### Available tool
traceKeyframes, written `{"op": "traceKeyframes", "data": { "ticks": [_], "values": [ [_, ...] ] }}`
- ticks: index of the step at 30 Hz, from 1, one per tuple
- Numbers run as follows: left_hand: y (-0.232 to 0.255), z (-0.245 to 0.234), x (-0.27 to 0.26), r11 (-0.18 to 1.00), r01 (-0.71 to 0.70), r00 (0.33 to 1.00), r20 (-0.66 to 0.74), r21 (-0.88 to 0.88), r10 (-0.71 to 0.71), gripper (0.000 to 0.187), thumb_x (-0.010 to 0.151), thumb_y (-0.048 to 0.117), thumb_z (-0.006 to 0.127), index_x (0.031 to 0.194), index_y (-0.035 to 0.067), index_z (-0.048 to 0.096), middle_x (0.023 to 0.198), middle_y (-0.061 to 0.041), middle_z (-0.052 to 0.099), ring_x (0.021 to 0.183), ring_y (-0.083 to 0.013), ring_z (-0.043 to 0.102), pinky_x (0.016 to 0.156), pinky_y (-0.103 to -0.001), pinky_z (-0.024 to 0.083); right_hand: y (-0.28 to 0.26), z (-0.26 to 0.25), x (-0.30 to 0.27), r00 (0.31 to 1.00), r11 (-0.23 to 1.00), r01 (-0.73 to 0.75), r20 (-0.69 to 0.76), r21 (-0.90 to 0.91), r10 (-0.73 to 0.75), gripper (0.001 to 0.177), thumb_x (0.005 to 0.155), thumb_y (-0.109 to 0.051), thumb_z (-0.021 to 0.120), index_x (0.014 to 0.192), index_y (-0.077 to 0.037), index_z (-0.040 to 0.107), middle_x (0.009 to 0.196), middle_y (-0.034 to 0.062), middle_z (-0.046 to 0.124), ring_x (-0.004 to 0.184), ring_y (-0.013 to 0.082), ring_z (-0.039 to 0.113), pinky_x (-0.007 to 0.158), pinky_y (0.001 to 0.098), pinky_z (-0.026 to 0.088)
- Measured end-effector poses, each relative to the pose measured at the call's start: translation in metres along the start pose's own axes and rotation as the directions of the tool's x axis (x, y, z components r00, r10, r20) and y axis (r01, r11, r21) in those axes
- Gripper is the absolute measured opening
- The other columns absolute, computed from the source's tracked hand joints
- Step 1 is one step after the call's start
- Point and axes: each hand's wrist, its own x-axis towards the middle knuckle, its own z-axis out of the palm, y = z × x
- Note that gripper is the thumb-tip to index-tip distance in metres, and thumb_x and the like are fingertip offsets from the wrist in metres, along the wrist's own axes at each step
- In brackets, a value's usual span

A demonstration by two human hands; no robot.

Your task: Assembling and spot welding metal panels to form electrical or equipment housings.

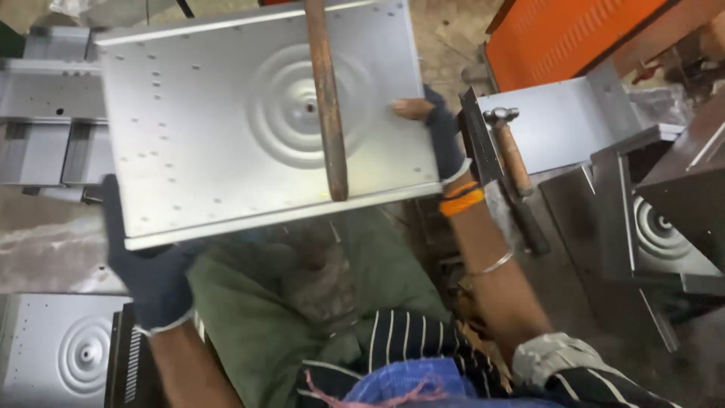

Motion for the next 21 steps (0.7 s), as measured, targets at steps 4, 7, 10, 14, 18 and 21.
{"op": "traceKeyframes", "data": {
  "ticks": [4, 7, 10, 14, 18, 21],
  "values": [
    [-0.011, -0.03, 0.004, 0.997, 0.062, 0.996, 0.073, -0.046, -0.058, 0.101, 0.075, 0.014, 0.089, 0.163, 0.0, 0.041, 0.149, -0.013, 0.062, 0.13, -0.0187, 0.064, 0.115, -0.035, 0.054, 0.013, 0.035, -0.011, 0.977, 0.977, 0.211, 0.032, 0.026, -0.211, 0.045, 0.092, -0.012, 0.065, 0.133, 0.005, 0.062, 0.108, 0.0121, 0.069, 0.089, 0.0197, 0.069, 0.079, 0.0345, 0.06],
    [-0.023, -0.039, 0.005, 0.998, 0.049, 0.998, 0.049, 0.029, -0.051, 0.098, 0.078, 0.011, 0.088, 0.164, 0.0, 0.042, 0.153, -0.016, 0.059, 0.134, -0.0214, 0.06, 0.117, -0.038, 0.053, -0.011, 0.062, -0.018, 0.976, 0.981, 0.18, 0.11, 0.073, -0.187, 0.051, 0.086, -0.013, 0.062, 0.134, 0.003, 0.059, 0.112, 0.0123, 0.072, 0.092, 0.0202, 0.073, 0.081, 0.0353, 0.062],
    [-0.026, -0.05, -0.001, 0.998, 0.053, 0.999, 0.01, -0.034, -0.053, 0.093, 0.087, 0.018, 0.085, 0.166, 0.0, 0.038, 0.162, -0.017, 0.051, 0.146, -0.0258, 0.054, 0.125, -0.041, 0.048, 0.014, 0.065, -0.012, 0.973, 0.98, 0.194, 0.115, 0.05, -0.198, 0.05, 0.087, -0.015, 0.061, 0.133, 0.002, 0.058, 0.109, 0.012, 0.072, 0.089, 0.0205, 0.073, 0.078, 0.0358, 0.063],
    [-0.045, -0.062, 0.007, 0.891, 0.003, 0.999, 0.04, -0.454, 0.016, 0.086, 0.101, 0.043, 0.073, 0.166, 0.002, 0.034, 0.167, -0.015, 0.043, 0.153, -0.0267, 0.046, 0.133, -0.04, 0.038, 0.052, 0.056, 0.016, 0.946, 0.946, 0.321, 0.046, -0.038, -0.32, 0.052, 0.091, -0.012, 0.066, 0.14, 0.001, 0.056, 0.122, 0.0078, 0.068, 0.106, 0.0132, 0.066, 0.092, 0.03, 0.056],
    [-0.034, -0.072, 0.004, 0.905, -0.003, 0.998, 0.061, -0.426, 0.032, 0.078, 0.105, 0.045, 0.066, 0.164, 0.005, 0.037, 0.166, -0.015, 0.044, 0.152, -0.0254, 0.046, 0.132, -0.04, 0.038, 0.036, 0.074, 0.001, 0.962, 0.965, 0.258, 0.082, 0.039, -0.261, 0.044, 0.094, -0.013, 0.064, 0.135, 0.004, 0.061, 0.112, 0.0091, 0.069, 0.095, 0.0176, 0.066, 0.082, 0.0331, 0.055],
    [-0.04, -0.066, 0.014, 0.874, 0.051, 0.998, 0.05, -0.484, -0.031, 0.07, 0.104, 0.041, 0.066, 0.157, 0.004, 0.039, 0.158, -0.014, 0.045, 0.146, -0.026, 0.048, 0.127, -0.041, 0.039, 0.054, 0.071, 0.012, 0.953, 0.954, 0.298, 0.07, -0.031, -0.296, 0.04, 0.097, -0.012, 0.064, 0.134, 0.004, 0.062, 0.118, 0.0067, 0.069, 0.106, 0.0151, 0.064, 0.093, 0.0313, 0.055]
  ]
}}
